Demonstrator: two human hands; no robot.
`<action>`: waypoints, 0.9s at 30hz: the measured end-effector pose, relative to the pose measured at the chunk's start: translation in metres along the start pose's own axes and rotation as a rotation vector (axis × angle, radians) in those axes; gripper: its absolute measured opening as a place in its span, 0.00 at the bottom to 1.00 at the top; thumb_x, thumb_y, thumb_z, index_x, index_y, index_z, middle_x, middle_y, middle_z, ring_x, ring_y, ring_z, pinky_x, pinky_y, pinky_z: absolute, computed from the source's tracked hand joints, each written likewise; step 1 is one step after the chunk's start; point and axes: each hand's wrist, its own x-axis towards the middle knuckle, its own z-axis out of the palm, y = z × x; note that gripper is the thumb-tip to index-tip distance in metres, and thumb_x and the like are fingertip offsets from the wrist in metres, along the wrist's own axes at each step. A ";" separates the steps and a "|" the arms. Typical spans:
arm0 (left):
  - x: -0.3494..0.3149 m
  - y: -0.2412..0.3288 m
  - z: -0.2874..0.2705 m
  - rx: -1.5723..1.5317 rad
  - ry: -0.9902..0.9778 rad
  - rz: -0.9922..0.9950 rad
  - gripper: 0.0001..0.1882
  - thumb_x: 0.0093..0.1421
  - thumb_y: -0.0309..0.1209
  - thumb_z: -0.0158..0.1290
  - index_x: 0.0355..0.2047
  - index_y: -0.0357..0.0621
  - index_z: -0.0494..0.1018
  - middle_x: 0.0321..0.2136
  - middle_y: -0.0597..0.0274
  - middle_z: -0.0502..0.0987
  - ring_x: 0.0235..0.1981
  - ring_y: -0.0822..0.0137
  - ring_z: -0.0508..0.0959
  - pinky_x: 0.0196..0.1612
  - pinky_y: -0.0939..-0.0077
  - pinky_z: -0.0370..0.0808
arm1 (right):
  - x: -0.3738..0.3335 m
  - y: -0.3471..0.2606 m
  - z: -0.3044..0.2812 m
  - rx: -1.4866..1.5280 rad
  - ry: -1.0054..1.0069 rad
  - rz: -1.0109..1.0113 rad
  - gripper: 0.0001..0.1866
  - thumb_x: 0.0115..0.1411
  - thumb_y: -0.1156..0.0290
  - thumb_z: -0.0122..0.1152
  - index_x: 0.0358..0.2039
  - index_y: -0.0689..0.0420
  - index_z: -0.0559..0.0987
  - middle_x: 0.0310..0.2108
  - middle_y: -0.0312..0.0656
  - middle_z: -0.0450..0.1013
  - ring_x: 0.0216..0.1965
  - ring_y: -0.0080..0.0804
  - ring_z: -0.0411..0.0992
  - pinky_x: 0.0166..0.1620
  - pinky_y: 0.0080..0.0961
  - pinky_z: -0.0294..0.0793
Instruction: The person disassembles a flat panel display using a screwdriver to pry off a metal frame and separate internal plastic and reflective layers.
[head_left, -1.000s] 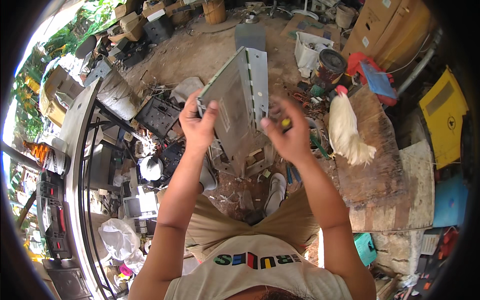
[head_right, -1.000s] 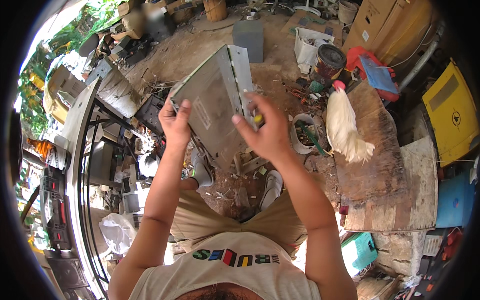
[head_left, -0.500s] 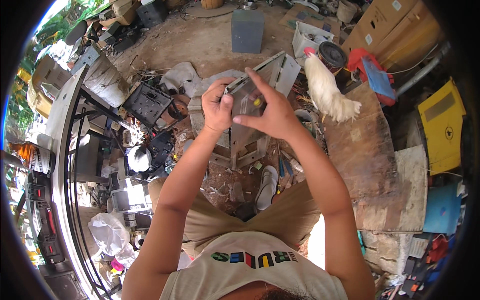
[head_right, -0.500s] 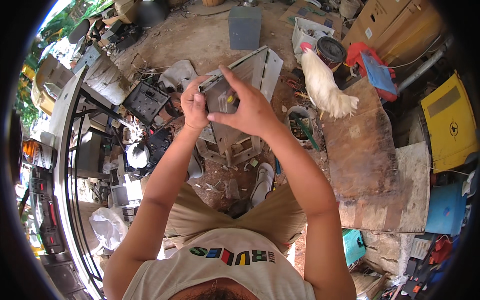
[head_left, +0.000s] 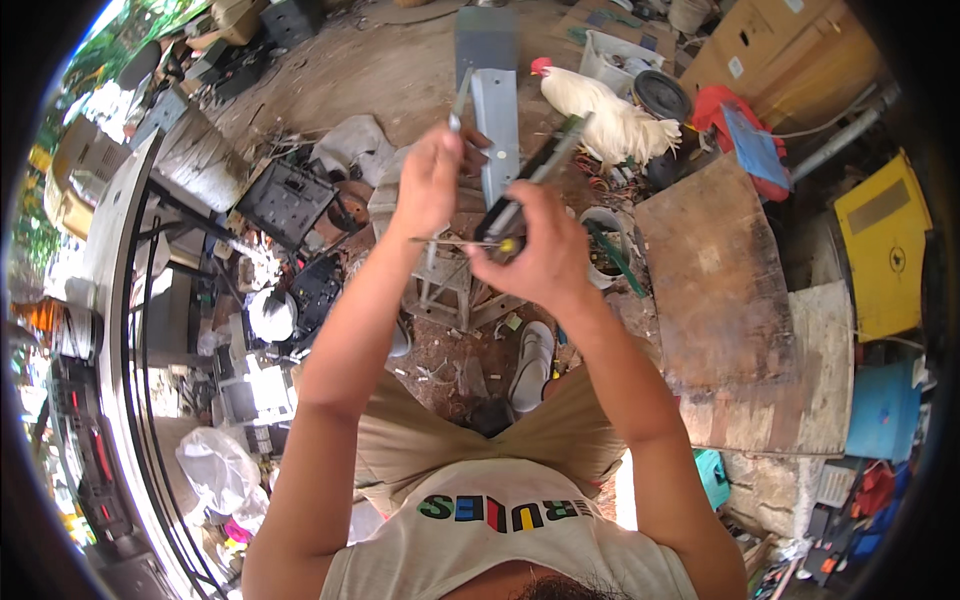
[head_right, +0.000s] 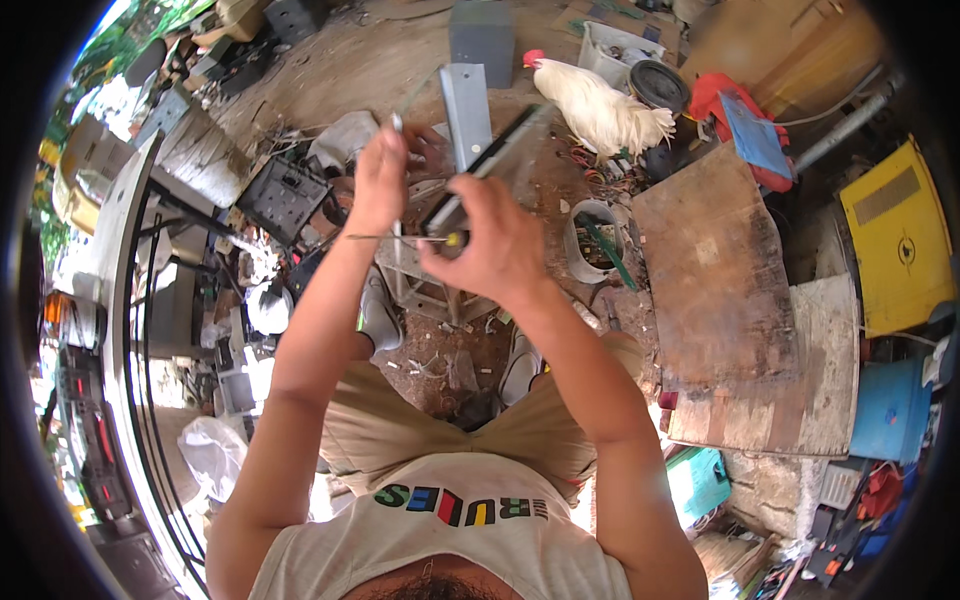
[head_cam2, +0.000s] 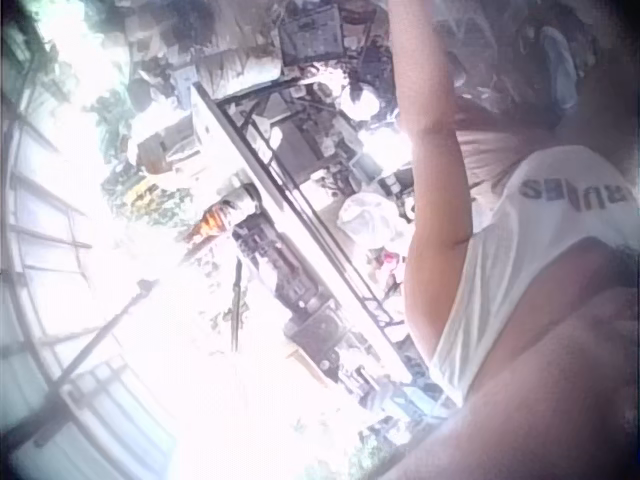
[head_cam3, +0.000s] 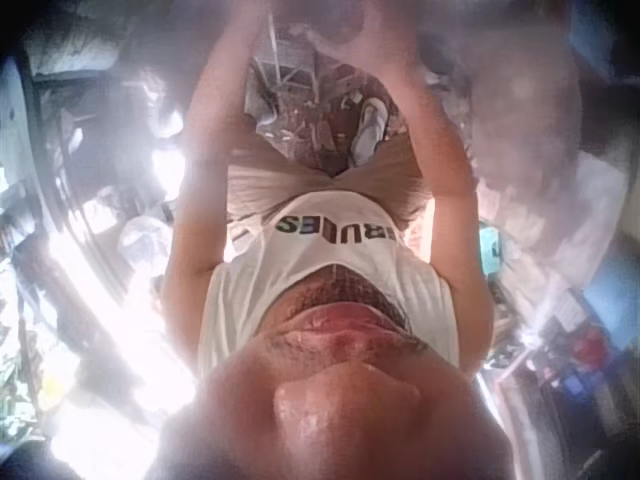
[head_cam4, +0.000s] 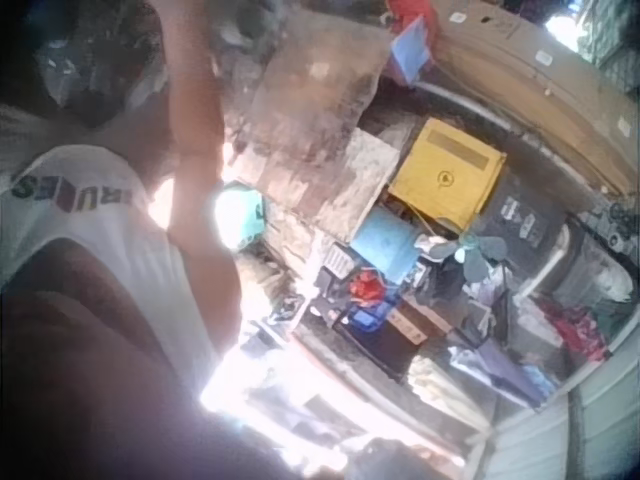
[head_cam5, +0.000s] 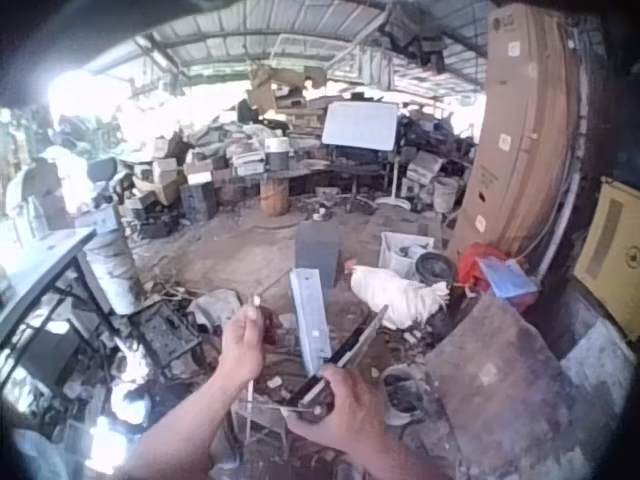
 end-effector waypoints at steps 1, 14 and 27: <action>0.011 0.007 -0.004 0.169 0.161 0.023 0.31 0.71 0.54 0.34 0.31 0.38 0.72 0.22 0.60 0.75 0.23 0.70 0.75 0.29 0.75 0.73 | -0.001 0.005 -0.009 -0.053 0.013 -0.040 0.36 0.41 0.49 0.74 0.45 0.53 0.69 0.35 0.43 0.71 0.33 0.41 0.75 0.31 0.35 0.77; 0.003 0.053 -0.083 0.250 0.434 0.143 0.18 0.70 0.40 0.47 0.25 0.44 0.69 0.20 0.70 0.71 0.21 0.76 0.69 0.26 0.79 0.68 | 0.002 0.005 -0.002 -0.072 0.078 0.039 0.33 0.43 0.55 0.76 0.45 0.56 0.71 0.31 0.42 0.73 0.29 0.38 0.74 0.34 0.33 0.74; -0.032 0.151 -0.220 0.728 0.877 0.459 0.22 0.72 0.44 0.40 0.31 0.36 0.70 0.19 0.53 0.71 0.23 0.59 0.72 0.30 0.63 0.69 | 0.005 -0.011 0.001 -0.117 0.049 0.067 0.33 0.45 0.48 0.76 0.44 0.54 0.72 0.36 0.45 0.75 0.35 0.46 0.76 0.39 0.39 0.73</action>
